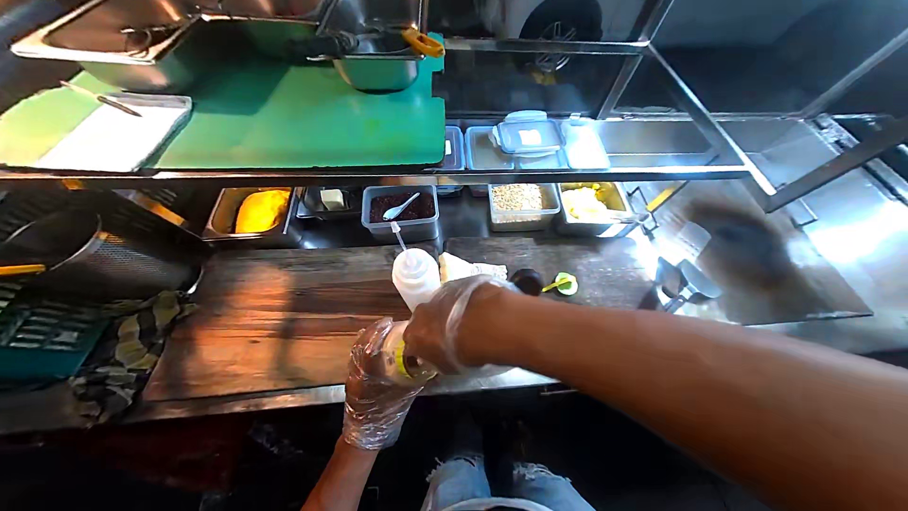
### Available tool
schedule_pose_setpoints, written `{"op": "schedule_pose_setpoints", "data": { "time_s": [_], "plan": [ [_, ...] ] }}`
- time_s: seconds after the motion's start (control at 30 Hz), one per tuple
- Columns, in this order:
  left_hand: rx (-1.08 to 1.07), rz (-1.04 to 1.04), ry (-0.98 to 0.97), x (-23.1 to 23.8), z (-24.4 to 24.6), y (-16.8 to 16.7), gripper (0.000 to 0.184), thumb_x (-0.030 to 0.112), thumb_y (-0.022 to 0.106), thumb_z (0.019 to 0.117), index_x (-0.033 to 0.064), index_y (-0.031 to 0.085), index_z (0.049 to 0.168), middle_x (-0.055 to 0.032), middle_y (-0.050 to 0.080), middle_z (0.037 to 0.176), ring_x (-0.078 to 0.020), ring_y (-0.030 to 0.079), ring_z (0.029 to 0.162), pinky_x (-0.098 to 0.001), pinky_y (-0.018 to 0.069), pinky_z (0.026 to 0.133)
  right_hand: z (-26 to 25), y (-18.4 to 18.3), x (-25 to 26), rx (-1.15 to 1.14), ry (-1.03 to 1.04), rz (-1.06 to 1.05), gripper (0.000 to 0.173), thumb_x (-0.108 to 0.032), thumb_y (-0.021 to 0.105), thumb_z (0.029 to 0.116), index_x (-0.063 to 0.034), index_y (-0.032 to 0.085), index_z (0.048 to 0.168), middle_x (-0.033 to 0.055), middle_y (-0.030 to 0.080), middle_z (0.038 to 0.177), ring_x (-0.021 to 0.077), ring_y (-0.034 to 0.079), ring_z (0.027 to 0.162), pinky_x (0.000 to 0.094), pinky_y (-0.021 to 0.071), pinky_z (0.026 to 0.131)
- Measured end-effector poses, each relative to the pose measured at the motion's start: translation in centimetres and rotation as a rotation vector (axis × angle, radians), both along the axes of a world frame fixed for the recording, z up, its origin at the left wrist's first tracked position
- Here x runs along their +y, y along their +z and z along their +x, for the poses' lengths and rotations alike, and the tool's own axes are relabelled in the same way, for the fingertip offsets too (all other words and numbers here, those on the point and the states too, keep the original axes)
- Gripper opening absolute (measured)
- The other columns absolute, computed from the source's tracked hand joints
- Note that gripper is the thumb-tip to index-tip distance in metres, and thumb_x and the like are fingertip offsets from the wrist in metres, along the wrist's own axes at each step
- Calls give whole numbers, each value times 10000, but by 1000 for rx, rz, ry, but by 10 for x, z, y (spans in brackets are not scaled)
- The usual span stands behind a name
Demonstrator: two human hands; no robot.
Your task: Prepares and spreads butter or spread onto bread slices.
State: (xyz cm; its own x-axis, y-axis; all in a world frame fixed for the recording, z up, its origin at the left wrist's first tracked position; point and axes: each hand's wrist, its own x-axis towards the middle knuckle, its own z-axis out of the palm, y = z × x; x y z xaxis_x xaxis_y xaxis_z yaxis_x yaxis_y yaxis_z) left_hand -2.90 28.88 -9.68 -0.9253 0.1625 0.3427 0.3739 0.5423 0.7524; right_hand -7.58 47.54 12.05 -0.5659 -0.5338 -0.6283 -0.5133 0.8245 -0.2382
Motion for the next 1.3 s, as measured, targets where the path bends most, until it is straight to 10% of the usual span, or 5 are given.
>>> {"op": "schedule_pose_setpoints", "data": {
  "time_s": [0.23,0.67,1.0,1.2,1.3],
  "plan": [
    [-51,139,-68,-16,-5,7,935,378,971,601,-80,584,1319,-231,634,1320,-278,616,1249,-423,486,1109,34,-45,87,-291,-554,-457,406,-356,579,1048,-52,697,807,55,613,619,151,596,540,362,518,532],
    [-49,-85,-166,10,6,38,905,466,932,633,-31,616,1320,-184,674,1281,-250,638,1217,-407,495,1087,138,-79,158,-837,-1069,-847,450,-246,572,1033,-237,541,1482,7,607,706,77,525,475,230,463,439],
    [-115,-91,-187,23,-3,47,938,482,945,605,24,613,1353,-125,667,1317,-191,623,1242,-374,496,1093,198,-108,180,-750,-1363,-1161,429,-260,619,1011,-205,588,1435,-2,597,720,84,536,508,233,472,449],
    [-163,-40,-100,15,-1,31,1096,496,975,535,-25,546,1399,-150,640,1354,-175,607,1266,-341,485,1109,164,-143,142,-7,-1098,-97,481,-343,406,1093,-414,404,1570,73,688,1320,264,675,1175,517,528,1024],
    [-139,-64,-36,12,0,28,1118,494,969,526,-63,529,1389,-193,635,1344,-217,611,1259,-359,481,1104,175,-147,93,15,-1001,202,753,-153,503,1000,-463,211,1621,269,613,1313,473,678,1016,653,546,821]
  ]
}}
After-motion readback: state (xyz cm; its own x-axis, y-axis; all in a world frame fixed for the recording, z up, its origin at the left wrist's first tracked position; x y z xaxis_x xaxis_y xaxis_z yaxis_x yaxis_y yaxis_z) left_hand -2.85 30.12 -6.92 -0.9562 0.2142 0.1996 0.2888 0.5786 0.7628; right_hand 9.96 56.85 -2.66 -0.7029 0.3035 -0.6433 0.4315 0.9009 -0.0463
